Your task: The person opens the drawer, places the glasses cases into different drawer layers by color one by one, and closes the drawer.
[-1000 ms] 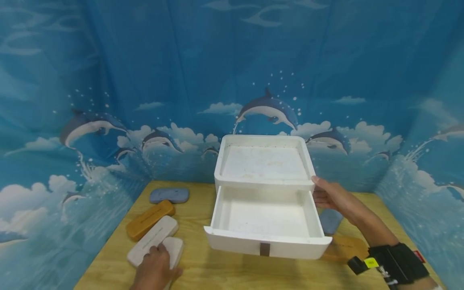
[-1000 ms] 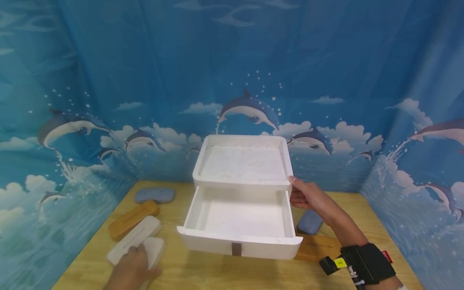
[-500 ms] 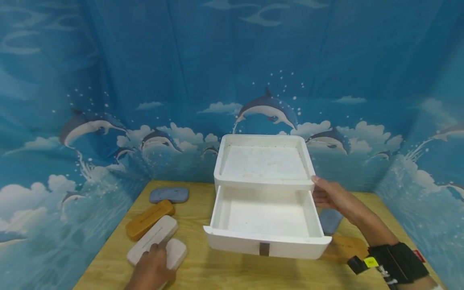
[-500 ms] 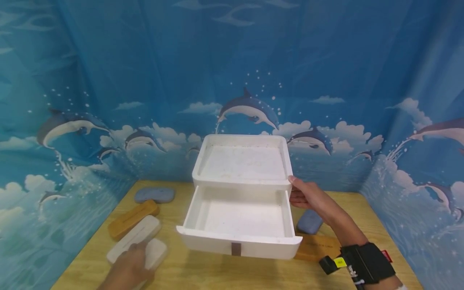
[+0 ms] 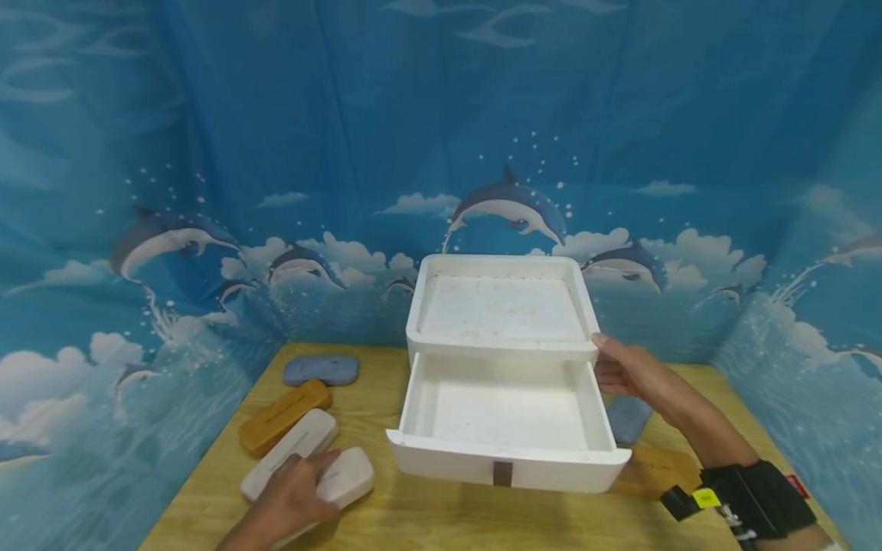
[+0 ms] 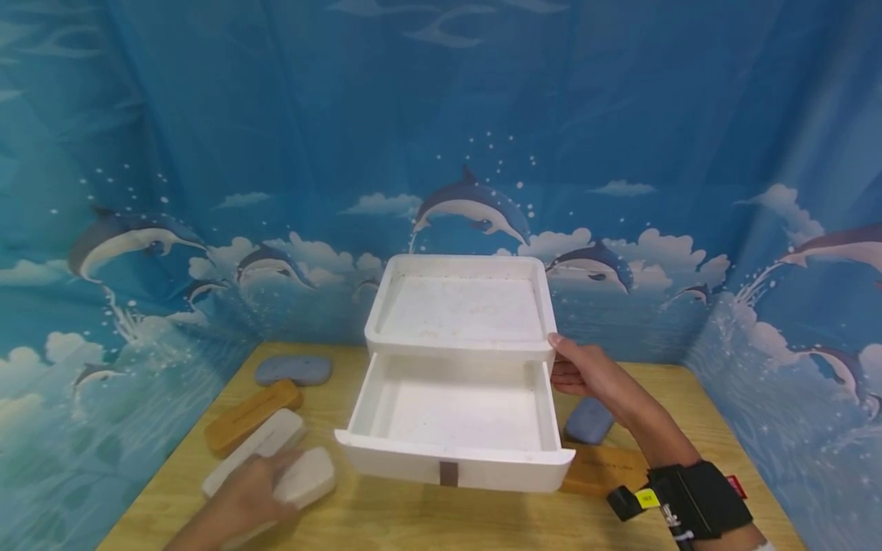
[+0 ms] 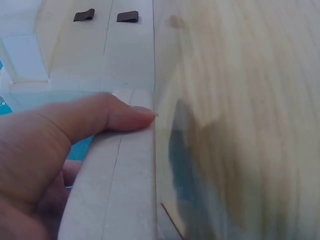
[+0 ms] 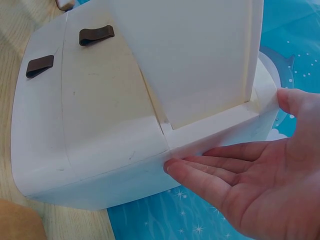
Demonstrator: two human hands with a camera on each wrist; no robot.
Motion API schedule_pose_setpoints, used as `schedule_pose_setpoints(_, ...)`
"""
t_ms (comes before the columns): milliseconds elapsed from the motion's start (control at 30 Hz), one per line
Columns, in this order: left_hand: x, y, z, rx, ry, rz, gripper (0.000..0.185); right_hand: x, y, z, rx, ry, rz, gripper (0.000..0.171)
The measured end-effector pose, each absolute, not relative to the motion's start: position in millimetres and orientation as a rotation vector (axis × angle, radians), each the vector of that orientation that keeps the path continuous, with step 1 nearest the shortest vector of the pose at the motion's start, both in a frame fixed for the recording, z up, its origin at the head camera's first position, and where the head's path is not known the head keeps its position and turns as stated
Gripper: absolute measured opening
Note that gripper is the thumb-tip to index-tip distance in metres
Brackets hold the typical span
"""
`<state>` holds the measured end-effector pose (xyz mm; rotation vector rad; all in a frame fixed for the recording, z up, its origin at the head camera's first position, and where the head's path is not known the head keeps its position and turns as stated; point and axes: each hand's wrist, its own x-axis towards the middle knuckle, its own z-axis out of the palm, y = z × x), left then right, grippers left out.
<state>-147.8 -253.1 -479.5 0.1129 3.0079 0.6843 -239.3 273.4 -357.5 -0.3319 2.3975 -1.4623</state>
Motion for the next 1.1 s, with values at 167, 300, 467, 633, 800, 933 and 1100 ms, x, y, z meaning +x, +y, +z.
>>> schedule_pose_setpoints(167,-150,-253,-464,0.113,2.945,0.763,0.088,-239,273,-358,-0.342,2.401,-1.472,0.076)
schedule_pose_setpoints(300,-152,-254,-449,0.175,2.925,0.774,0.086,-238,273,-359,-0.343,2.404,-1.478,0.076)
schedule_pose_setpoints(467,-155,-255,-434,0.271,2.884,0.813,0.083,-238,273,-359,-0.327,2.415,-1.478,0.076)
schedule_pose_setpoints(633,-156,-259,-418,0.37,2.834,0.869,0.084,-239,271,-359,-0.307,2.413,-1.48,0.078)
schedule_pose_setpoints(800,-158,-260,-398,0.392,2.781,0.914,0.086,-239,270,-358,-0.27,2.424,-1.474,0.08)
schedule_pose_setpoints(933,-159,-258,-383,0.357,2.799,0.873,0.089,-239,268,-358,-0.255,2.434,-1.456,0.081)
schedule_pose_setpoints(1100,-161,-254,-370,0.403,2.862,0.785,0.09,-239,269,-358,-0.262,2.434,-1.457,0.081)
